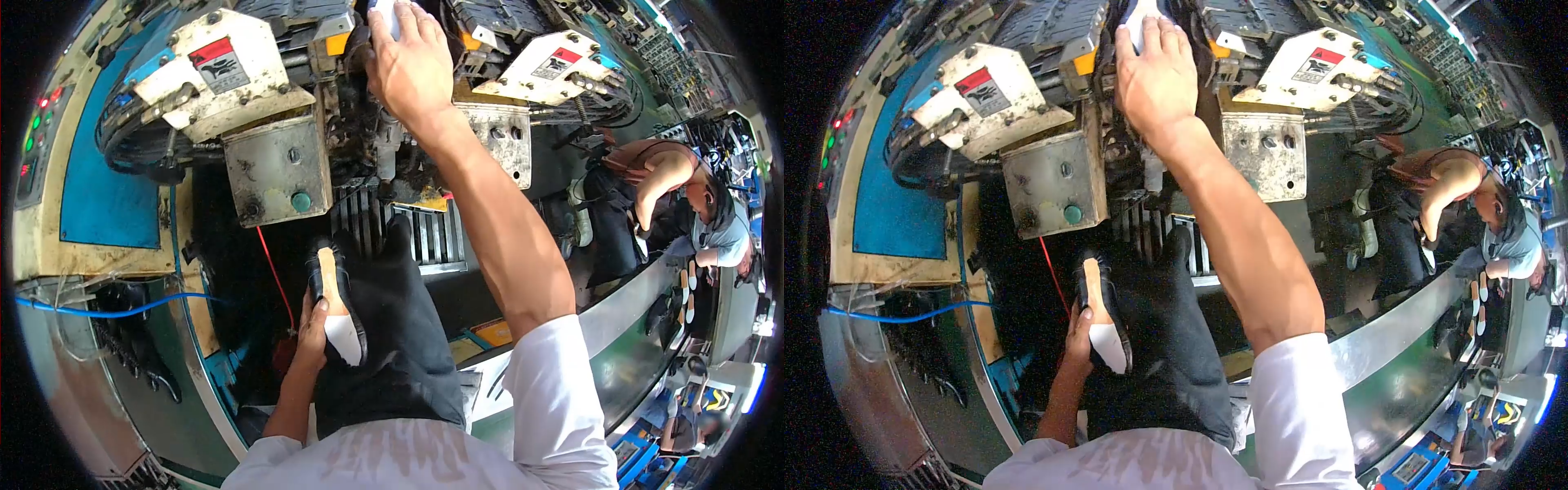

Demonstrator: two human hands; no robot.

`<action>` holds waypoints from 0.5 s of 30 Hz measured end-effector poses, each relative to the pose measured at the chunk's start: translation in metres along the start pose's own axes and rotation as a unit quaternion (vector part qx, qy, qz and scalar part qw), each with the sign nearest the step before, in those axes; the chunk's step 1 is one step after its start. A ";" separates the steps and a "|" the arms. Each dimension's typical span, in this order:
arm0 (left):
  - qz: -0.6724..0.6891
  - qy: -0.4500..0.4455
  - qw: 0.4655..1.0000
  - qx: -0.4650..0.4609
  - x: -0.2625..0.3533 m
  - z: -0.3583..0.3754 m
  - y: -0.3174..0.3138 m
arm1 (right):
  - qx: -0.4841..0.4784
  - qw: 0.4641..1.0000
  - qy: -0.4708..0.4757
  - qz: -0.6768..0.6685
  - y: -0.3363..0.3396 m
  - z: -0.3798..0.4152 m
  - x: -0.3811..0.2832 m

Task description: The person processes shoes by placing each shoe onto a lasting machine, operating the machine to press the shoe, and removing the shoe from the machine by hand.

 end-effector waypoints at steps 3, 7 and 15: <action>-0.017 0.001 1.000 -0.015 0.005 0.000 -0.004 | -0.009 1.000 0.000 0.002 0.017 -0.008 -0.004; -0.012 0.006 1.000 -0.025 0.005 0.004 -0.005 | -0.041 0.999 -0.001 0.026 0.019 -0.020 -0.011; 0.163 0.049 0.985 0.019 -0.017 0.051 0.049 | -0.084 0.993 0.065 -0.055 0.050 0.015 -0.006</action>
Point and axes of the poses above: each hand's wrist, its own z-axis away from the middle knuckle, its own y-axis out of the back of the hand, x = y × z, the point moved 6 cm from there along -z, towards the middle knuckle, and after that the axes turned 5 degrees about -y, right-handed, at the moved point
